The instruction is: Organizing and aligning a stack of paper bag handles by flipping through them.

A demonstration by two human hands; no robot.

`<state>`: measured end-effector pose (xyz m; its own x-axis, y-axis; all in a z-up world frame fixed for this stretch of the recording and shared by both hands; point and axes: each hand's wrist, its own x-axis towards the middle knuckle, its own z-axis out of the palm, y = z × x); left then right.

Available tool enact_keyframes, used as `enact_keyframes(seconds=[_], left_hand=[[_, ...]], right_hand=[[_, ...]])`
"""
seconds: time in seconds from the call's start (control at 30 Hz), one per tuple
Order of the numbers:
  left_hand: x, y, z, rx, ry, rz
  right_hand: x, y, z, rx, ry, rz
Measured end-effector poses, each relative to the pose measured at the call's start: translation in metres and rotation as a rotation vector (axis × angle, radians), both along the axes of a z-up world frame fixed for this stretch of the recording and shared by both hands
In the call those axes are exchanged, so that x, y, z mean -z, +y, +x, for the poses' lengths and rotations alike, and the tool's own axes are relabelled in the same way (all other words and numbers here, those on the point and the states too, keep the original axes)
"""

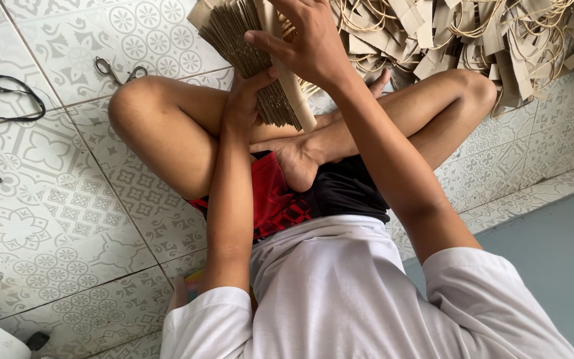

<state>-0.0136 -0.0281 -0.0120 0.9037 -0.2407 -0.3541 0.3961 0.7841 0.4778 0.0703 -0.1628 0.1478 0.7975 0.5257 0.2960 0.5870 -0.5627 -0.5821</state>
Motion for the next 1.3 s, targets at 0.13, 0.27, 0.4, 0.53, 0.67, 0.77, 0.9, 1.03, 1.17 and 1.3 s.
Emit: enact_keyframes(seconds=[0.13, 0.27, 0.4, 0.53, 0.67, 0.77, 0.9, 1.03, 1.17, 1.3], left_hand=[[0.011, -0.001, -0.001, 0.003, -0.006, 0.018], [0.017, 0.001, -0.001, 0.033, 0.014, -0.01], [0.028, 0.001, -0.002, 0.052, -0.062, -0.095], [0.017, 0.007, -0.001, 0.069, -0.024, -0.125], [0.01, 0.008, 0.0, 0.102, -0.009, -0.106], [0.017, 0.007, 0.002, 0.117, 0.027, -0.075], [0.022, 0.01, 0.004, 0.141, 0.023, -0.118], [0.01, 0.009, 0.0, 0.11, 0.031, -0.128], [0.004, 0.008, 0.001, 0.145, 0.025, -0.05], [0.008, 0.01, 0.006, 0.169, 0.023, -0.034]], right_hand=[[0.006, 0.004, 0.005, -0.027, 0.009, 0.043], [0.014, 0.011, 0.005, 0.002, 0.054, 0.153], [0.042, 0.021, 0.0, 0.165, 0.044, 0.266], [0.041, 0.034, -0.003, 0.246, 0.047, 0.307], [0.047, 0.031, 0.003, 0.196, 0.032, 0.208], [0.042, 0.032, 0.006, 0.164, 0.063, 0.182], [0.031, 0.04, 0.006, 0.214, 0.007, 0.181], [0.054, 0.03, 0.01, 0.237, 0.132, -0.063], [0.041, 0.032, 0.011, 0.184, 0.311, 0.097], [0.052, 0.034, 0.011, 0.292, 0.327, 0.125]])
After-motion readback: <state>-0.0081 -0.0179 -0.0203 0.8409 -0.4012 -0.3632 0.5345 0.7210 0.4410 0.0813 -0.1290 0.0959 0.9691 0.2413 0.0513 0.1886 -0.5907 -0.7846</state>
